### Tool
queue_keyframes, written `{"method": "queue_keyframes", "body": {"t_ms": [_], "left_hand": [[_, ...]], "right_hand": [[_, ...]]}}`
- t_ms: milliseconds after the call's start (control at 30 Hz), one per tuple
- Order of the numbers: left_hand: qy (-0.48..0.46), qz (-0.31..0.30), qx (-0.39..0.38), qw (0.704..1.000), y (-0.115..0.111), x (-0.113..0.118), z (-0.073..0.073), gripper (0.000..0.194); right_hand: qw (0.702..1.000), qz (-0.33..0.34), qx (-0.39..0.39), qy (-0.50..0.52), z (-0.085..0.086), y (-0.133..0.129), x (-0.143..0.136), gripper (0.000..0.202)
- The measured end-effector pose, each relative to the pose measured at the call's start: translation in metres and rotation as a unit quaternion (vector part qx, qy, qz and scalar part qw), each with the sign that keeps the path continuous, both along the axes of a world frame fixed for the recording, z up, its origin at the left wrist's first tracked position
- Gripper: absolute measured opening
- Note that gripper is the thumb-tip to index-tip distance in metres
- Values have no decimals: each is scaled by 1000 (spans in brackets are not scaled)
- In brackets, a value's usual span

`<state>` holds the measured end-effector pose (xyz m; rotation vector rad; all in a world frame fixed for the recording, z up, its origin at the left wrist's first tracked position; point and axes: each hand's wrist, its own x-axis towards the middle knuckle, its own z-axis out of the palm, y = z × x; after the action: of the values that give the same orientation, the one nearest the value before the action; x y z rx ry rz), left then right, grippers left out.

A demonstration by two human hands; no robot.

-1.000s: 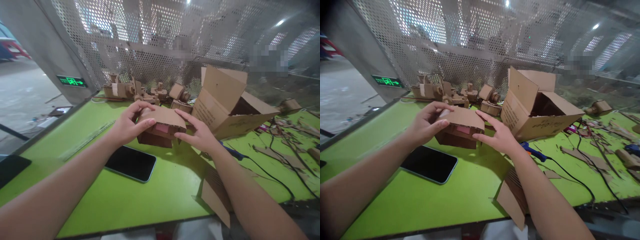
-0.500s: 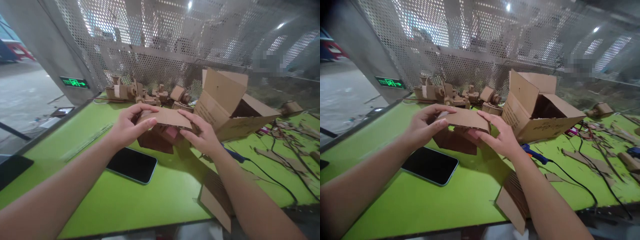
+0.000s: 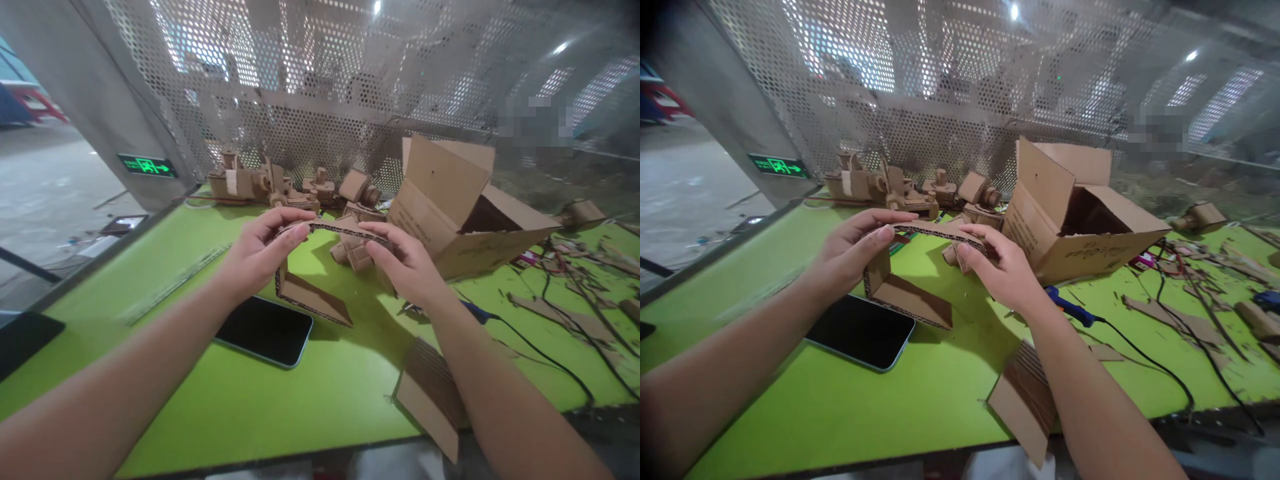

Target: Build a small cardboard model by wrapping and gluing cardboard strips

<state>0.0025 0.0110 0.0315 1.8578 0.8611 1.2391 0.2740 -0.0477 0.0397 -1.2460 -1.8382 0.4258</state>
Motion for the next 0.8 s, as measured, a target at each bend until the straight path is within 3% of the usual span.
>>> {"method": "queue_keyframes", "body": {"t_ms": [167, 267, 367, 467, 667, 800], "left_hand": [[22, 41, 10, 999, -17, 10, 7, 47], [36, 38, 74, 996, -31, 19, 7, 40], [53, 11, 159, 986, -43, 27, 2, 37], [47, -15, 196, 979, -49, 29, -3, 46], [114, 0, 159, 981, -46, 26, -13, 78], [137, -8, 150, 979, -45, 27, -19, 81]], "right_hand": [[972, -38, 189, -138, -4, -6, -5, 31], [948, -35, 256, -187, -6, -13, -17, 33], [935, -25, 285, -208, -7, -21, -28, 36], [927, -29, 301, -223, -6, -28, -34, 38], [921, -70, 316, -217, -4, -30, -36, 36], [921, -83, 322, -205, -7, -30, -41, 36]]}}
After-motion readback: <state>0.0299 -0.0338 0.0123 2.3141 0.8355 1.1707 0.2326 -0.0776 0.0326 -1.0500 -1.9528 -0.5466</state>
